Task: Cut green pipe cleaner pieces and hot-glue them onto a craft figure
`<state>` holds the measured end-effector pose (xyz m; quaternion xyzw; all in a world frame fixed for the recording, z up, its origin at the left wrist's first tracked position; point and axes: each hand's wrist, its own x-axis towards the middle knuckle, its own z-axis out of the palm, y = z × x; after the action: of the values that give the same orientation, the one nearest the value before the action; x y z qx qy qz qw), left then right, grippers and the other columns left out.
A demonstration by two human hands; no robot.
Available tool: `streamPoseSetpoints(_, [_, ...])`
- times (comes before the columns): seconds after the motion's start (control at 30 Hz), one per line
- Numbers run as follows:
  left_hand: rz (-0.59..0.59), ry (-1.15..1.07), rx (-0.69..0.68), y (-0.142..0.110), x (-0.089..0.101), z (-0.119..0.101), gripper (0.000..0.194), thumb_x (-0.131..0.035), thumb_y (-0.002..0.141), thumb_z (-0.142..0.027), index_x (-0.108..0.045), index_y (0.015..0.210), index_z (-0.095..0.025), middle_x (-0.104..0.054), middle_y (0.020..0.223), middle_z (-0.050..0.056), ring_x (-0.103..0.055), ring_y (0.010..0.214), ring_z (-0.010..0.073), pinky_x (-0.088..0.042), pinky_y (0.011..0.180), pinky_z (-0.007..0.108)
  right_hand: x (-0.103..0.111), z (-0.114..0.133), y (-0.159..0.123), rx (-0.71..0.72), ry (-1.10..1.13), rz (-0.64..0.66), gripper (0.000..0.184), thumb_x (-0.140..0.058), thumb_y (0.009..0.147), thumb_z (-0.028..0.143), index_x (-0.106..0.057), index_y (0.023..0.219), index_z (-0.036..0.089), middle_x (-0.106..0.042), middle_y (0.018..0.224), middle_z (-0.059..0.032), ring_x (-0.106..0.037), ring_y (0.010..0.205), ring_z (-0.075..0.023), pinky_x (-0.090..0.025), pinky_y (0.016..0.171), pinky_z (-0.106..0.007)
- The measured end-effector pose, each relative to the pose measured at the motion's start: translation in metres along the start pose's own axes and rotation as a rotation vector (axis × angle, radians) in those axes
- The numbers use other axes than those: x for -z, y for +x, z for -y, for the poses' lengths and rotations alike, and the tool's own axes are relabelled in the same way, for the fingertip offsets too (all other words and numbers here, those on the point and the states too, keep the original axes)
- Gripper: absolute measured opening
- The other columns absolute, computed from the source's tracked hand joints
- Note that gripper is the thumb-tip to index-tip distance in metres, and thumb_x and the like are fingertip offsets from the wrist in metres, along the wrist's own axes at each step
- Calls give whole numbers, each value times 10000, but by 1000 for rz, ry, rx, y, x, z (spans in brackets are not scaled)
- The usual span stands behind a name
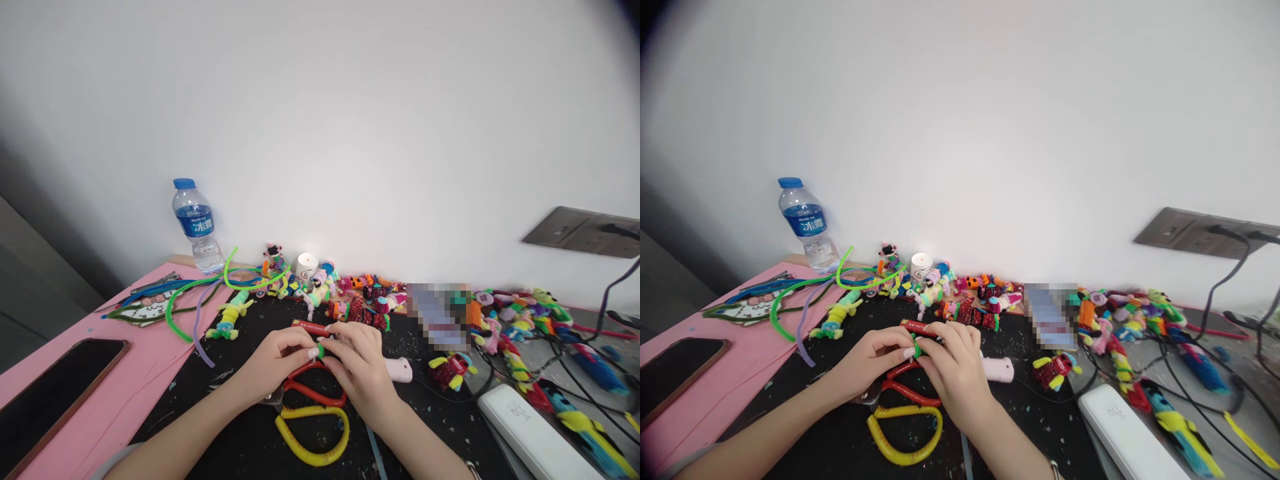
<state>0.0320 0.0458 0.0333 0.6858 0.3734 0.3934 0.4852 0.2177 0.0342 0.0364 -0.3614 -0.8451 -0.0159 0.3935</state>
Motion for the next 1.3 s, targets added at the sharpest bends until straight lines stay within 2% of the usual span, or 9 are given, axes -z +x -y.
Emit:
streamPoseSetpoints(0.53, [-60,151,-97,-2,1,-5,154,-526,830,-183,-666,773,-153,-605,795,37,-545,748,157,-424,697,252,1,0,0,-11,-6,29,220,-529,861,210,-568,1078,207,-589,1063,-72,-512,992,-219,-370,831,-377])
streamPoseSetpoints(0.67, [-120,185,-77,-2,2,-4,160,-507,839,-186,-653,779,-159,-597,800,36,-536,740,156,-421,686,251,8,-3,0,-13,7,63,331,-515,851,182,-487,1180,191,-543,1131,-103,-478,1049,-244,-354,858,-404])
streamPoseSetpoints(0.83, [-192,212,-35,0,3,-4,169,-509,835,-210,-645,752,-152,-589,774,38,-531,721,160,-416,656,247,24,-18,-13,-42,-22,76,360,-446,816,60,-472,1151,189,-530,1111,-99,-462,1051,-238,-339,879,-407])
streamPoseSetpoints(0.97, [-222,225,-18,1,3,-2,168,-510,833,-221,-636,748,-150,-579,770,35,-526,709,158,-404,638,243,39,-29,-23,-142,-22,261,422,-405,729,8,-472,1104,189,-508,1103,-91,-449,1047,-234,-338,877,-398])
streamPoseSetpoints(1.07, [-235,244,-14,2,4,-1,173,-499,840,-229,-629,753,-155,-572,760,27,-515,688,152,-388,611,236,49,-29,-23,-247,-75,383,545,-409,614,-10,-461,1117,193,-457,1170,-89,-406,1098,-249,-313,902,-409])
streamPoseSetpoints(1.3, [-257,261,-6,2,5,1,182,-489,842,-231,-626,745,-159,-584,762,30,-516,688,155,-382,598,233,54,-22,-18,-298,-147,515,622,-433,569,39,-441,1166,216,-473,1177,-79,-428,1077,-254,-324,865,-395])
